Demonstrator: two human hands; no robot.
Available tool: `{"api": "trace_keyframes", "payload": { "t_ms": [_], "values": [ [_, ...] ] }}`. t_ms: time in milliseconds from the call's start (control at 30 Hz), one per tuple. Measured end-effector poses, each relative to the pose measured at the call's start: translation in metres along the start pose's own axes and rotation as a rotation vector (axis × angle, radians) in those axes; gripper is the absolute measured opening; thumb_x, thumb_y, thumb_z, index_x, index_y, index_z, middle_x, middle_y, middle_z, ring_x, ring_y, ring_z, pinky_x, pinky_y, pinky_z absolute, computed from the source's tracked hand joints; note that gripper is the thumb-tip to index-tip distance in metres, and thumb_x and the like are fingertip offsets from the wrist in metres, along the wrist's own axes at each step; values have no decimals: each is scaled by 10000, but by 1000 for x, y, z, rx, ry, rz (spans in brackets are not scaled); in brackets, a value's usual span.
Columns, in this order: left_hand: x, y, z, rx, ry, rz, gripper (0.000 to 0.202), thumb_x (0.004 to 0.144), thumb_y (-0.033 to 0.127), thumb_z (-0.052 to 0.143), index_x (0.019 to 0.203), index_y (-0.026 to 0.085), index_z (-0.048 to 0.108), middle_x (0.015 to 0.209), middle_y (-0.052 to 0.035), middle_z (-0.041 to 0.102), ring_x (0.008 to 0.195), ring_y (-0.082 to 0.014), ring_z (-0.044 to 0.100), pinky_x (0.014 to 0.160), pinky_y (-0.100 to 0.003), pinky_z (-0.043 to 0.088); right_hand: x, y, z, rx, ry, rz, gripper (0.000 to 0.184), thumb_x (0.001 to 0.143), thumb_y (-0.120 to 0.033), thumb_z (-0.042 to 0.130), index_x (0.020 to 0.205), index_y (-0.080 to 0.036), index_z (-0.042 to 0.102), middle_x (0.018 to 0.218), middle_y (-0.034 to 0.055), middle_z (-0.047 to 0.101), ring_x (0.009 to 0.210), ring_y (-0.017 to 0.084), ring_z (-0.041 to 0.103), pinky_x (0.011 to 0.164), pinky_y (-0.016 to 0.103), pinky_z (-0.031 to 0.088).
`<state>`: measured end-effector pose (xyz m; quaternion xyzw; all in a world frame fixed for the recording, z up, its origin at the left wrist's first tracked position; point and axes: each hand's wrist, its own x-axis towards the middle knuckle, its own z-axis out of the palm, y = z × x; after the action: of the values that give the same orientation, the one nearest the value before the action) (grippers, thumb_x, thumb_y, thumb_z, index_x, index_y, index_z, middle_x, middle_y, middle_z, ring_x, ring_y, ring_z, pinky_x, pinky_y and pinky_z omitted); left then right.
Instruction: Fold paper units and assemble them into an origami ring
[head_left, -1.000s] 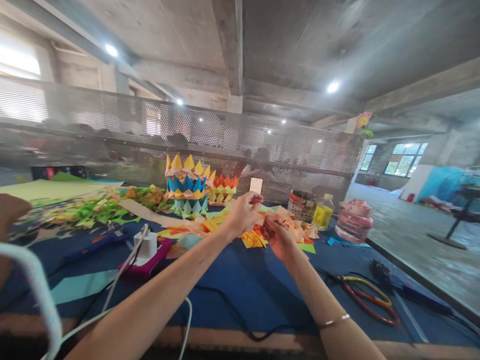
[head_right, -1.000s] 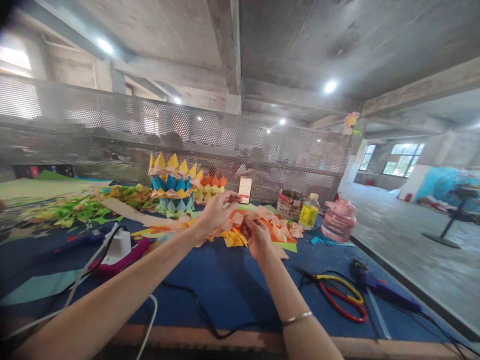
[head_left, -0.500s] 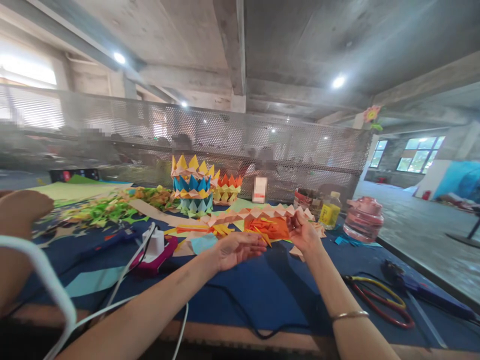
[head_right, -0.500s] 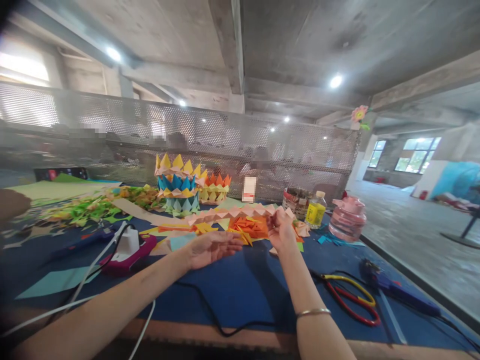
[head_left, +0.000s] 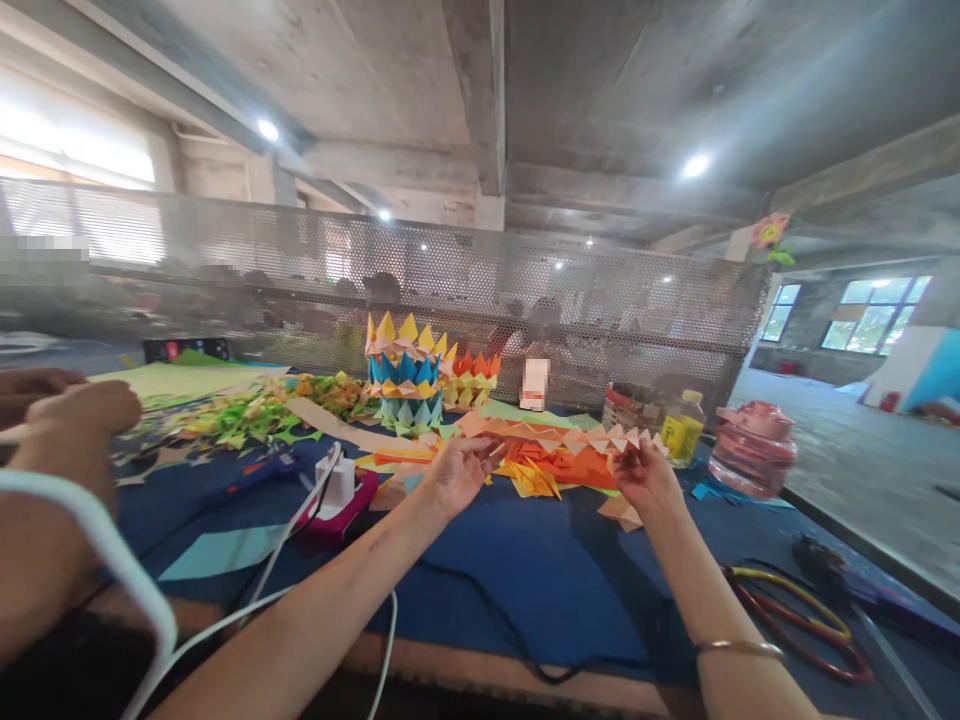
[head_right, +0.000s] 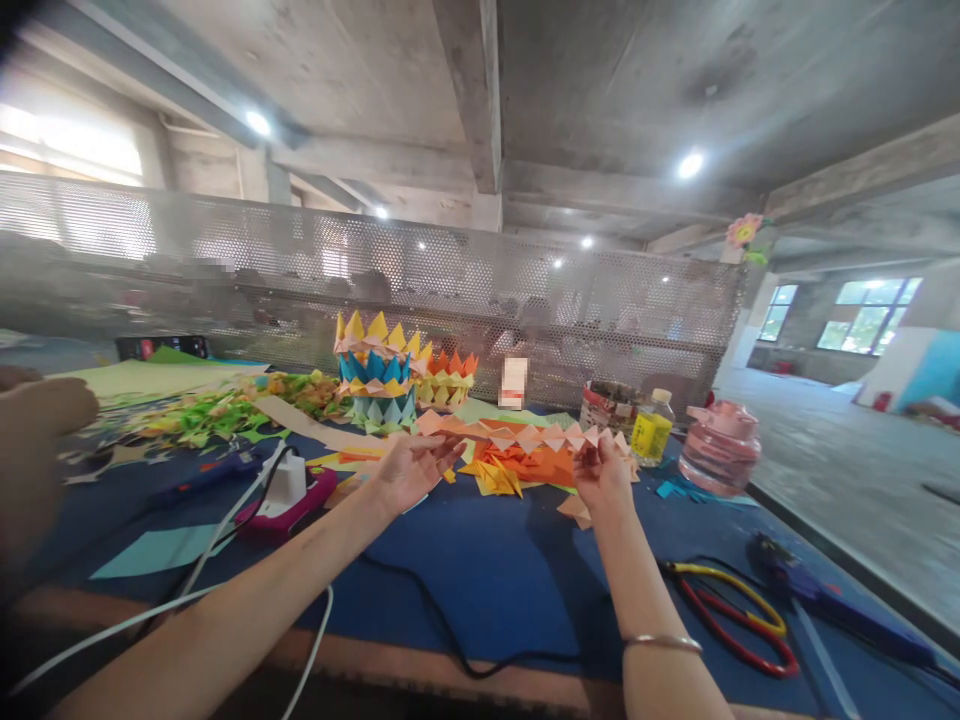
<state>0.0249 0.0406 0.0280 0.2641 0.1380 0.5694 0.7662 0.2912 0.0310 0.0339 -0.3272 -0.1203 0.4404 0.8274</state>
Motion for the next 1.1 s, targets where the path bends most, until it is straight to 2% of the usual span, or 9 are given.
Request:
{"api": "trace_keyframes", "payload": {
  "t_ms": [133,333,500,800,867,967,1033,1100],
  "values": [
    [-4,-2,4,-6,-44,24,238,690,-97,529,711,117,633,706,-25,698,748,-149,682,789,-275,552,2,0,-1,22,15,-27,297,907,-299,543,1169,-160,535,1159,75,569,957,197,596,798,394,516],
    [-6,-3,3,19,-64,-6,106,754,18,590,746,105,651,800,-78,718,779,-172,687,782,-270,553,1,2,-1,18,0,-32,295,906,-295,544,1168,-160,535,1157,74,569,955,196,597,795,392,517],
    [-3,-4,1,34,-28,-13,60,795,94,604,778,121,656,750,-66,721,740,-166,693,763,-247,557,-2,4,0,2,-33,-47,302,906,-303,544,1172,-161,534,1163,76,568,964,200,594,803,400,514],
    [-6,-3,4,47,-25,-45,78,810,93,604,754,116,653,741,-66,716,722,-153,685,738,-228,553,-9,6,4,-8,-80,-28,289,908,-304,541,1158,-159,540,1138,72,578,933,188,603,779,381,523],
    [-8,-6,5,48,-39,-62,99,816,88,595,736,101,652,731,-76,710,713,-150,680,733,-231,553,-13,8,6,-9,-95,-12,251,913,-294,535,1114,-145,557,1058,57,604,843,157,617,711,332,538],
    [-9,-12,4,43,-42,-76,100,803,72,608,714,98,647,674,-51,689,673,-142,668,725,-249,558,-21,14,10,-19,-131,29,129,916,-256,532,891,-143,590,782,-9,620,601,83,594,533,208,522],
    [-9,-15,4,38,-37,-76,69,779,56,634,732,102,650,693,-42,691,687,-144,667,732,-261,559,-26,18,13,-33,-162,51,174,893,-247,565,738,-168,557,630,-43,586,492,65,561,438,152,492],
    [-8,-16,3,34,-31,-67,60,768,47,647,760,106,656,735,-46,700,715,-147,668,742,-263,557,-31,22,16,-45,-186,62,222,857,-251,615,666,-187,521,562,-53,568,460,67,560,401,130,488]
  ]
}}
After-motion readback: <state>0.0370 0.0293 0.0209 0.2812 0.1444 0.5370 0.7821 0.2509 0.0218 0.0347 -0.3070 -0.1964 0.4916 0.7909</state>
